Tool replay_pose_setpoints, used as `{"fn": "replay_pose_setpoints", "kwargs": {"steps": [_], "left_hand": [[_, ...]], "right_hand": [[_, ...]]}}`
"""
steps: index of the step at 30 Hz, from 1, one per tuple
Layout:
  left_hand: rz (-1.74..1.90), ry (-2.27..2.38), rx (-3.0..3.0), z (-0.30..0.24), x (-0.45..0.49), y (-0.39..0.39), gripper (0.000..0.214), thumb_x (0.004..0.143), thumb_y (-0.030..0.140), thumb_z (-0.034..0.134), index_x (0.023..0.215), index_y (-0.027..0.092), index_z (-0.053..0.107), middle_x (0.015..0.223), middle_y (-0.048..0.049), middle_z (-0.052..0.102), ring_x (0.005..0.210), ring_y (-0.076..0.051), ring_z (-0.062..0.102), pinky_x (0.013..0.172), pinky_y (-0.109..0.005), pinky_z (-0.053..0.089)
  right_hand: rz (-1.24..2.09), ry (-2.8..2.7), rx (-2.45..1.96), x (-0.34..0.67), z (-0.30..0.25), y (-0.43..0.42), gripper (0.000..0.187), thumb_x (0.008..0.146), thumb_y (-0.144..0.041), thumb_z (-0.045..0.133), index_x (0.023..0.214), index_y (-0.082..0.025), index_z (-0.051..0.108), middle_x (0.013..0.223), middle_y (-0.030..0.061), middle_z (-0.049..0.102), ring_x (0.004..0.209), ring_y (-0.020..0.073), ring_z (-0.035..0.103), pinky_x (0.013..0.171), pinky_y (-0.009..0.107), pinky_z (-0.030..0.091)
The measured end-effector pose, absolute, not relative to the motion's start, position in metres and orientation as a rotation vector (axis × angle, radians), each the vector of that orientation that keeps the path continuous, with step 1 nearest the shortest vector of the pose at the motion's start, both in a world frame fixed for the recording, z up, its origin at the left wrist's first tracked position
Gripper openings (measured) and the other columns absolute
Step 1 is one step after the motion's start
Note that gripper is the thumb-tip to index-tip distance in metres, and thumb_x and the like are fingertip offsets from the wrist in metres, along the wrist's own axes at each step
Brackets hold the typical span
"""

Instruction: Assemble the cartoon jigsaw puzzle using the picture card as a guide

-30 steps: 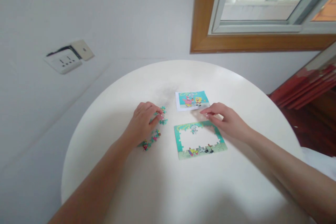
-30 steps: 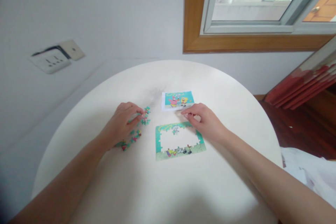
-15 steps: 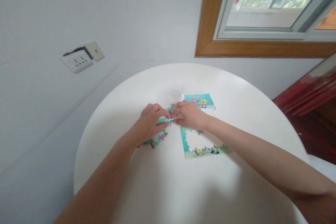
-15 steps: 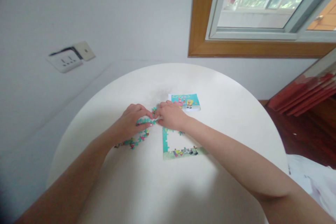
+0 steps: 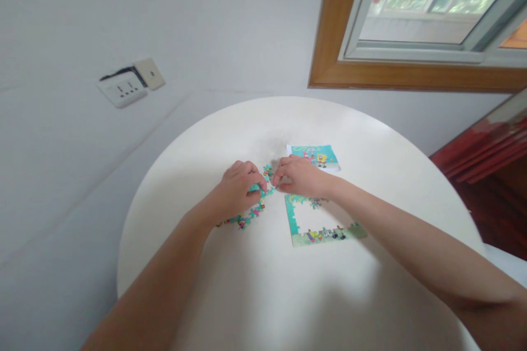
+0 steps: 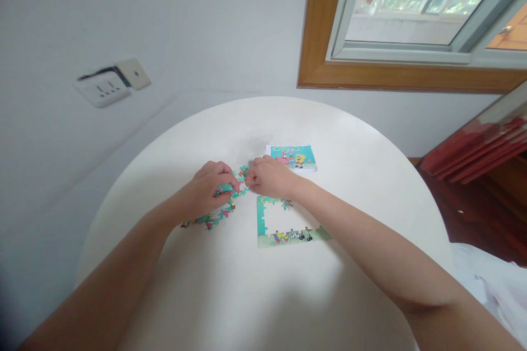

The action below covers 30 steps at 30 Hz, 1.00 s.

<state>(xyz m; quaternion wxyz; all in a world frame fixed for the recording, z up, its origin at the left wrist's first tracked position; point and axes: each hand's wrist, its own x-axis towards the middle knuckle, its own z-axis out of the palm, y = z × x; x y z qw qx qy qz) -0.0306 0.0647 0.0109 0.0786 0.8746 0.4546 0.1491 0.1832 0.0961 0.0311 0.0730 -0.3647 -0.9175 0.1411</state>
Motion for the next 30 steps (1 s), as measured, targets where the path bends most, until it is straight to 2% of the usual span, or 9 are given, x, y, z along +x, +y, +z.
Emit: {"fn": "replay_pose_setpoints", "kwargs": {"steps": [6,10,13,19,23,27,30], "left_hand": [[0.533,1.310,2.663,0.009,-0.030,0.066,0.023,0.077,0.013,0.050,0.089,0.022,0.068,0.094,-0.0049,0.059,0.094,-0.024,0.051,0.090,-0.041,0.041],[0.570,1.294,2.648,0.008,-0.029,0.066,0.015,0.086,0.026,0.053,0.096,0.020,0.064,0.098,-0.0055,0.062,0.095,-0.023,0.052,0.092,-0.041,0.041],[0.525,1.315,2.648,0.006,-0.027,0.065,0.016,0.087,0.033,0.057,0.093,0.021,0.066,0.096,-0.0054,0.062,0.095,-0.023,0.052,0.092,-0.040,0.041],[0.549,1.331,2.643,0.005,-0.022,0.067,0.011,0.084,0.027,0.059,0.083,0.021,0.068,0.091,-0.0060,0.062,0.093,-0.024,0.052,0.089,-0.040,0.041],[0.759,1.346,2.534,0.011,-0.019,0.068,0.011,0.085,0.028,0.058,0.083,0.019,0.065,0.088,-0.0043,0.063,0.090,-0.022,0.056,0.091,-0.041,0.040],[0.923,1.395,2.348,0.015,-0.007,0.062,0.014,0.087,0.032,0.056,0.084,0.020,0.063,0.087,-0.0028,0.063,0.089,-0.020,0.057,0.089,-0.040,0.043],[1.006,1.386,2.266,0.014,0.006,0.053,0.014,0.087,0.033,0.054,0.085,0.021,0.062,0.085,-0.0019,0.061,0.086,-0.019,0.057,0.084,-0.037,0.046]], "right_hand": [[0.449,-2.708,-1.064,0.186,0.028,0.097,0.014,0.079,-0.018,0.066,0.091,-0.019,0.074,0.098,0.0073,0.067,0.097,0.0214,0.058,0.088,0.033,0.041],[0.441,-2.692,-1.041,0.186,0.026,0.097,0.013,0.080,-0.016,0.066,0.089,-0.018,0.074,0.095,0.0074,0.067,0.094,0.0206,0.059,0.087,0.033,0.041],[0.449,-2.685,-1.027,0.186,0.025,0.097,0.013,0.080,-0.015,0.065,0.090,-0.018,0.073,0.094,0.0073,0.067,0.094,0.0204,0.060,0.088,0.033,0.041],[0.522,-2.592,-0.948,0.190,0.019,0.100,0.015,0.077,-0.013,0.067,0.091,-0.016,0.071,0.093,0.0062,0.067,0.093,0.0186,0.060,0.090,0.033,0.042],[0.681,-2.436,-0.923,0.199,0.025,0.099,0.014,0.085,-0.015,0.061,0.096,-0.015,0.070,0.090,0.0049,0.067,0.085,0.0147,0.058,0.081,0.029,0.045],[0.808,-2.328,-0.924,0.209,0.036,0.090,0.023,0.095,-0.026,0.050,0.087,-0.017,0.070,0.081,0.0028,0.066,0.079,0.0133,0.055,0.072,0.026,0.042],[0.861,-2.213,-0.965,0.213,0.041,0.080,0.024,0.093,-0.030,0.053,0.081,-0.017,0.068,0.073,0.0003,0.061,0.072,0.0122,0.052,0.067,0.025,0.040]]}}
